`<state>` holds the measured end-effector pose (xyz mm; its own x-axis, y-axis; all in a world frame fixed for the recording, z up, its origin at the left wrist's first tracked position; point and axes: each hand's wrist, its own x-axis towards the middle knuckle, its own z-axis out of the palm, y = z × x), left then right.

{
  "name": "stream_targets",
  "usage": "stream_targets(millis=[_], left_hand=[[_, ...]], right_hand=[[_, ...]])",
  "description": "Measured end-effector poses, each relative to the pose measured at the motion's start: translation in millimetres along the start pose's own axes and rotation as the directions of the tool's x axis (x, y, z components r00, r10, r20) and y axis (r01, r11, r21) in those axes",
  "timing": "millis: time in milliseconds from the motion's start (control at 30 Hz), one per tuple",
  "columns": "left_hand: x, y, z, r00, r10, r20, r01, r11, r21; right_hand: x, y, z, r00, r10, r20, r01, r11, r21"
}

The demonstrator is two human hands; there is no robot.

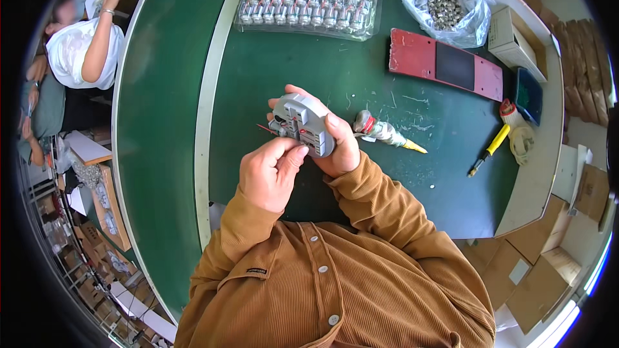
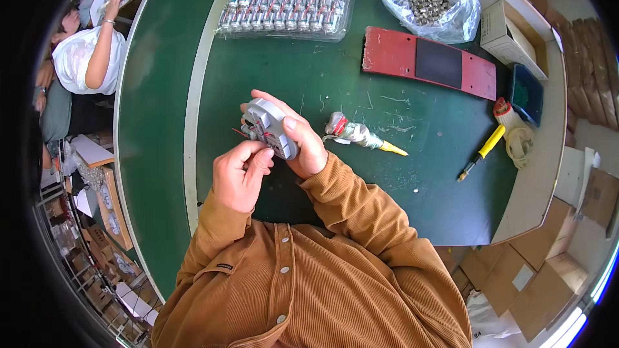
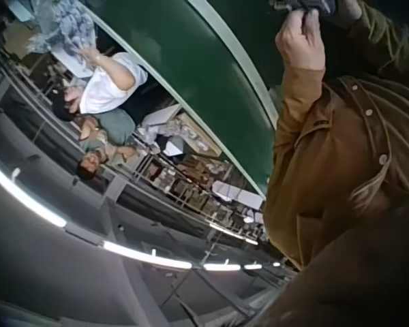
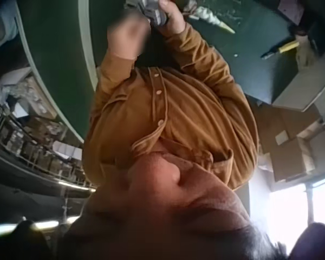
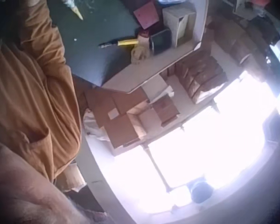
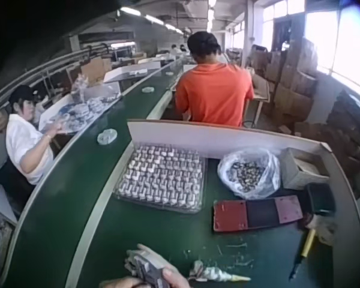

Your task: Assembling components onto a circular electronic module at a factory workstation.

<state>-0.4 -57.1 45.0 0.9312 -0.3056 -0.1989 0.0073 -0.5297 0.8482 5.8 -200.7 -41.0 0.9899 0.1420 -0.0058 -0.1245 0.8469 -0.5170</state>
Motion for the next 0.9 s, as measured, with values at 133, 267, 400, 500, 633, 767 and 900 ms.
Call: stream_targets(millis=[133, 267, 400, 500, 633, 767, 900], left_hand=[[3.2, 3.8, -2.1, 0.987, -0.136, 0.091, 0.145, 0.984, -0.107], [6.7, 5.1, -4.4, 0.997, -0.019, 0.076, 0.02, 1.0, -0.007], [15.7, 1.0, -2.0, 0.807, 0.584, 0.088, -0.531, 0.651, 0.542], [22.6, -5.1, -3.4, 0.83, 0.553, 0.076, -0.536, 0.752, 0.383], [23.6, -13.4, -12.0, 0.969, 0.091, 0.228, -0.058, 0.987, -0.147], [22.9, -22.3, -17.9, 0.799, -0.235, 0.553, 0.524, 0.723, -0.45], [28.4, -27.7, -25.7, 0.788, -0.173, 0.591, 0.506, 0.729, -0.462]], right_hand=[[-4.1, -5.2, -2.7, 0.999, -0.013, 0.038, 0.019, 0.987, -0.159], [-5.9, -6.0, -2.7, 0.998, -0.018, 0.062, 0.035, 0.96, -0.278], [-5.7, -3.5, -0.6, 0.996, -0.071, 0.049, 0.083, 0.946, -0.313], [-6.0, -6.5, 1.1, 0.989, -0.137, 0.056, 0.148, 0.909, -0.39], [-8.6, -13.8, 4.9, 0.993, -0.104, 0.061, 0.12, 0.89, -0.439], [-13.3, -19.3, 10.1, 0.996, -0.028, 0.081, 0.062, 0.887, -0.458], [-7.9, -13.2, 10.3, 0.992, -0.017, 0.126, 0.072, 0.894, -0.443]])
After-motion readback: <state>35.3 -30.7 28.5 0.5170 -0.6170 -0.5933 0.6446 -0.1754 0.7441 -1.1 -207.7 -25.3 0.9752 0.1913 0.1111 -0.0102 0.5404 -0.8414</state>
